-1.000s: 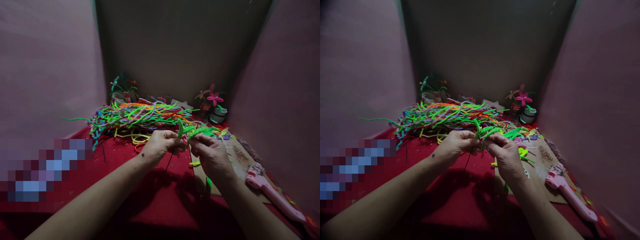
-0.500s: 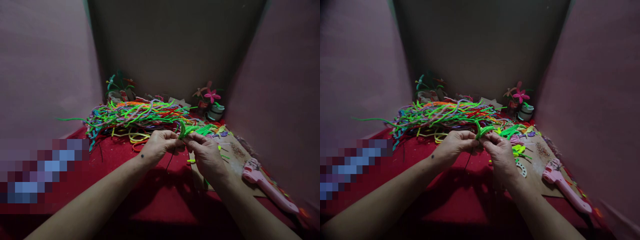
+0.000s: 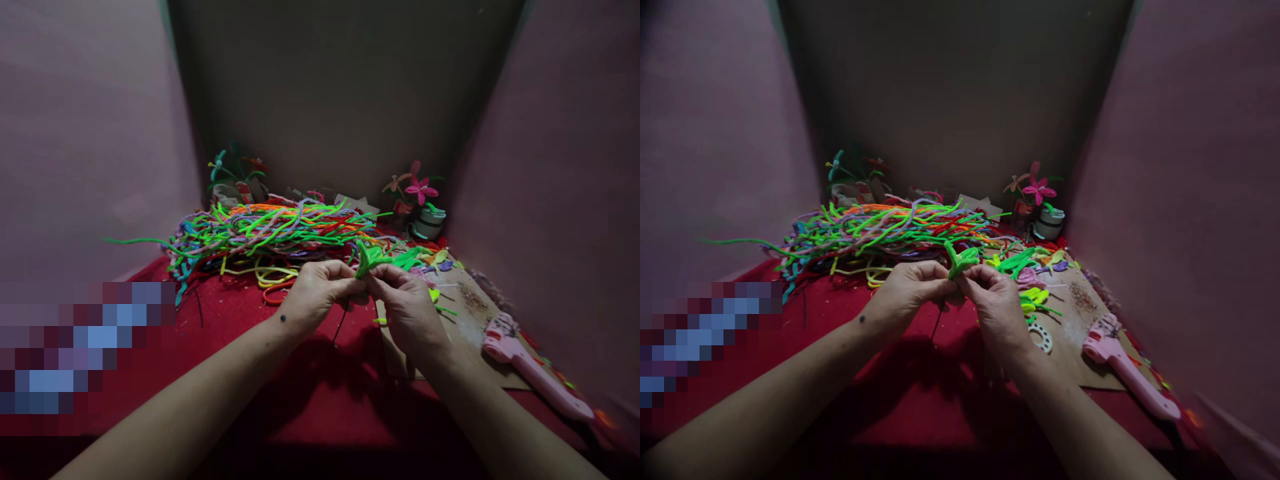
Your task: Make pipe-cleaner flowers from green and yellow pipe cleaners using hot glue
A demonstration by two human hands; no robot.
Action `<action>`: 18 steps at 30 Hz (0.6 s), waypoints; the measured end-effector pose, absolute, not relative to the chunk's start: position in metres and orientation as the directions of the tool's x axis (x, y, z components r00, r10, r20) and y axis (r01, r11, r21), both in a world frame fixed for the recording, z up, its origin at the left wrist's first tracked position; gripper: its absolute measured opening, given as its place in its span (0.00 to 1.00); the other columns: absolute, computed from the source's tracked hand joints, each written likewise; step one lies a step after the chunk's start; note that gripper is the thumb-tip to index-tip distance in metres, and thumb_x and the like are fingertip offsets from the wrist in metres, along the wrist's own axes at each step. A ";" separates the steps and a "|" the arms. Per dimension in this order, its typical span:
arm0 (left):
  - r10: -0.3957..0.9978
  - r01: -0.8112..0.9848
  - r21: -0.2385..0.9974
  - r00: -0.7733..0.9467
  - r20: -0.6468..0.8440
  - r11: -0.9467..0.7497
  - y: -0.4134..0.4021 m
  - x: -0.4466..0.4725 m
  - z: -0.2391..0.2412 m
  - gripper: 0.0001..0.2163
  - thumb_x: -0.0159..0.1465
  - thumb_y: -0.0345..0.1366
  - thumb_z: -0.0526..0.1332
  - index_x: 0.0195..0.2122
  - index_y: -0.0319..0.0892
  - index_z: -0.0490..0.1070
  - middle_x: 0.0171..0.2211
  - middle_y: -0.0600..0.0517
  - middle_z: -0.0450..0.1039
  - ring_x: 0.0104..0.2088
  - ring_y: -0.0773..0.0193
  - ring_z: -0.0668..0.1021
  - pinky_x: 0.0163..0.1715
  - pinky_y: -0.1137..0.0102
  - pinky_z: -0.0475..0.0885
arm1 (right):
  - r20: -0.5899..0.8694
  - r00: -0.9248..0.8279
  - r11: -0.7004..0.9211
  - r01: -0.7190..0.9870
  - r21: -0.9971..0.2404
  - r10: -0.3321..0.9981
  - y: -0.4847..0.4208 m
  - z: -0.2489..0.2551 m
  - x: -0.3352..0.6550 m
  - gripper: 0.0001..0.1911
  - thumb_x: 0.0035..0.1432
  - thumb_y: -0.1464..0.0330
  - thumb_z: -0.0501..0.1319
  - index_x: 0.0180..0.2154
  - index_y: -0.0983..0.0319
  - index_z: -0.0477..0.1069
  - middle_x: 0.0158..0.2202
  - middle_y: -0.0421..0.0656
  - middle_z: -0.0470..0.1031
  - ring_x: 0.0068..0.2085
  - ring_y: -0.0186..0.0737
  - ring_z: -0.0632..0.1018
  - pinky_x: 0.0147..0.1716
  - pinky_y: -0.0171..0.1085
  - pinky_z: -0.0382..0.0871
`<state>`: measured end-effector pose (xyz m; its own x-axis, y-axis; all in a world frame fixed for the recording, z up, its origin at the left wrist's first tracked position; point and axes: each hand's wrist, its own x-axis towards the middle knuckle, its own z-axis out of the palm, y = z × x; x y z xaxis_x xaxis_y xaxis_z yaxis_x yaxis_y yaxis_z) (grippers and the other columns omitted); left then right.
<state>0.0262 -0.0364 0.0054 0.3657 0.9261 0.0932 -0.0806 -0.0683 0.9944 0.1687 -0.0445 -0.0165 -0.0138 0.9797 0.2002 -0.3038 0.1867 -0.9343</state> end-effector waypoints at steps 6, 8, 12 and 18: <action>0.885 -0.175 0.983 0.447 0.132 -0.059 -0.033 0.024 0.000 0.10 0.52 0.39 0.65 0.26 0.35 0.71 0.23 0.48 0.75 0.24 0.67 0.75 0.27 0.72 0.67 | 0.237 -0.081 0.192 -0.365 -0.911 0.968 -0.040 -0.021 0.173 0.05 0.44 0.68 0.67 0.28 0.61 0.74 0.23 0.37 0.70 0.26 0.32 0.68 0.29 0.34 0.63; 0.866 -0.195 0.979 0.480 0.141 -0.051 -0.031 0.022 -0.002 0.10 0.52 0.38 0.65 0.26 0.35 0.70 0.23 0.48 0.75 0.24 0.67 0.74 0.27 0.72 0.67 | 0.236 -0.135 0.171 -0.377 -0.910 0.962 -0.039 -0.022 0.174 0.06 0.45 0.69 0.67 0.29 0.61 0.76 0.24 0.38 0.71 0.27 0.34 0.69 0.31 0.36 0.63; 0.843 -0.208 0.978 0.525 0.118 -0.007 -0.027 0.021 -0.006 0.09 0.53 0.36 0.65 0.25 0.34 0.70 0.23 0.47 0.75 0.23 0.64 0.75 0.27 0.70 0.67 | 0.265 -0.148 0.207 -0.323 -0.924 0.953 -0.040 -0.022 0.175 0.03 0.44 0.72 0.66 0.26 0.61 0.77 0.24 0.39 0.70 0.31 0.36 0.69 0.35 0.38 0.63; 0.835 -0.235 0.966 0.548 0.040 0.108 -0.027 0.022 -0.006 0.06 0.51 0.32 0.65 0.26 0.34 0.72 0.22 0.49 0.74 0.24 0.66 0.74 0.28 0.71 0.66 | 0.253 -0.163 0.182 -0.358 -0.916 0.954 -0.041 -0.020 0.176 0.05 0.43 0.72 0.66 0.27 0.59 0.78 0.26 0.39 0.69 0.29 0.35 0.67 0.31 0.37 0.64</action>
